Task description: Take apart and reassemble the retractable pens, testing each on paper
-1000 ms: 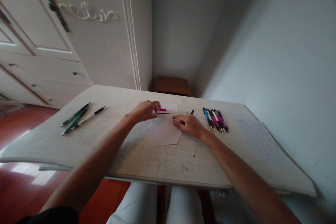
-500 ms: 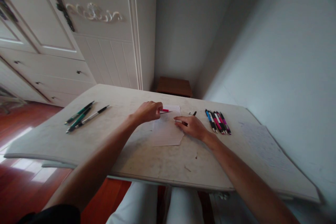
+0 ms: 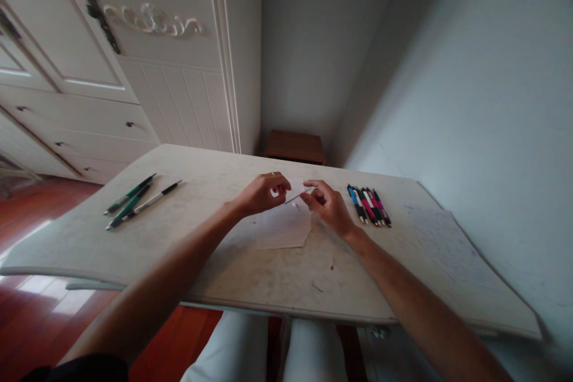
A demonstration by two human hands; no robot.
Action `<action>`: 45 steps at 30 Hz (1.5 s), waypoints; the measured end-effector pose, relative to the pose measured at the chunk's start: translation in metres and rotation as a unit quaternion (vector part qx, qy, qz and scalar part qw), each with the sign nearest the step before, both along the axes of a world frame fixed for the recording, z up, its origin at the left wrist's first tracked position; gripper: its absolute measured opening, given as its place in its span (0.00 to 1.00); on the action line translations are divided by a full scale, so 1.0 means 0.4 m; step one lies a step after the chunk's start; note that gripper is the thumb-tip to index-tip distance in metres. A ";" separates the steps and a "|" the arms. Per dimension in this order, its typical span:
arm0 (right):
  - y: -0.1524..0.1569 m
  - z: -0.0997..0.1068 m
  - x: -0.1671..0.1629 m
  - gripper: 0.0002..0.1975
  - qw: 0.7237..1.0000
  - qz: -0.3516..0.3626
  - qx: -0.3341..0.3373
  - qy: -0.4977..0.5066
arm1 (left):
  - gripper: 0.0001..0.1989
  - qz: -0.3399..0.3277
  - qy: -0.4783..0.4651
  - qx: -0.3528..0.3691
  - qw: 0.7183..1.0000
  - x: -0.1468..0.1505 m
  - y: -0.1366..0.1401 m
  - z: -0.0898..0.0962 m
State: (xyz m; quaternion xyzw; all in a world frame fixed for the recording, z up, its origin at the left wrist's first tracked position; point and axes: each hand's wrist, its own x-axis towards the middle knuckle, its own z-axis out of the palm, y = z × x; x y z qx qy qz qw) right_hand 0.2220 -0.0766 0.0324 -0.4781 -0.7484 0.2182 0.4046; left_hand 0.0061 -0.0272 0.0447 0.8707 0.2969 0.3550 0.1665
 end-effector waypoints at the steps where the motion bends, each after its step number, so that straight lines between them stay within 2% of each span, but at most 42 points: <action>1: 0.000 -0.001 -0.002 0.20 1.000 0.005 -0.013 0.012 | 0.08 -0.003 -0.011 -0.003 1.000 0.004 -0.002 -0.002; 4: -0.001 -0.004 -0.007 0.20 1.000 0.011 -0.027 0.007 | 0.07 -0.004 -0.008 -0.012 1.000 0.012 -0.006 -0.008; 8: 0.003 -0.012 -0.005 0.19 1.000 -0.001 -0.011 -0.005 | 0.06 -0.019 0.038 -0.010 0.999 0.012 -0.011 -0.012; 12: 0.013 -0.015 0.005 0.17 1.000 -0.019 0.000 -0.002 | 0.10 -0.062 0.102 -0.014 0.993 0.014 -0.022 -0.011; 15: 0.019 -0.006 0.021 0.16 0.998 -0.007 0.003 -0.055 | 0.12 -0.088 0.139 -0.017 0.986 0.012 -0.025 -0.012; 19: 0.018 0.019 0.044 0.14 0.981 0.056 -0.006 -0.188 | 0.14 -0.074 0.162 -0.010 0.984 0.003 -0.015 -0.015; 26: 0.013 0.044 0.058 0.06 0.945 0.137 -0.022 -0.296 | 0.13 -0.044 0.180 0.001 0.983 0.013 -0.010 -0.031; 30: 0.014 0.047 0.058 0.06 0.939 0.135 -0.038 -0.314 | 0.12 -0.035 0.191 0.011 0.981 0.024 -0.010 -0.044; 38: 0.017 0.034 0.059 0.06 0.936 0.151 -0.020 -0.318 | 0.09 -0.011 0.190 0.002 0.982 0.030 -0.003 -0.052; 42: 0.016 0.032 0.056 0.06 0.932 0.151 -0.014 -0.328 | 0.08 0.023 0.158 -0.020 0.987 0.022 -0.002 -0.046; 45: 0.011 0.032 0.048 0.07 0.926 0.144 -0.003 -0.349 | 0.07 0.025 0.112 -0.051 0.992 0.013 0.003 -0.039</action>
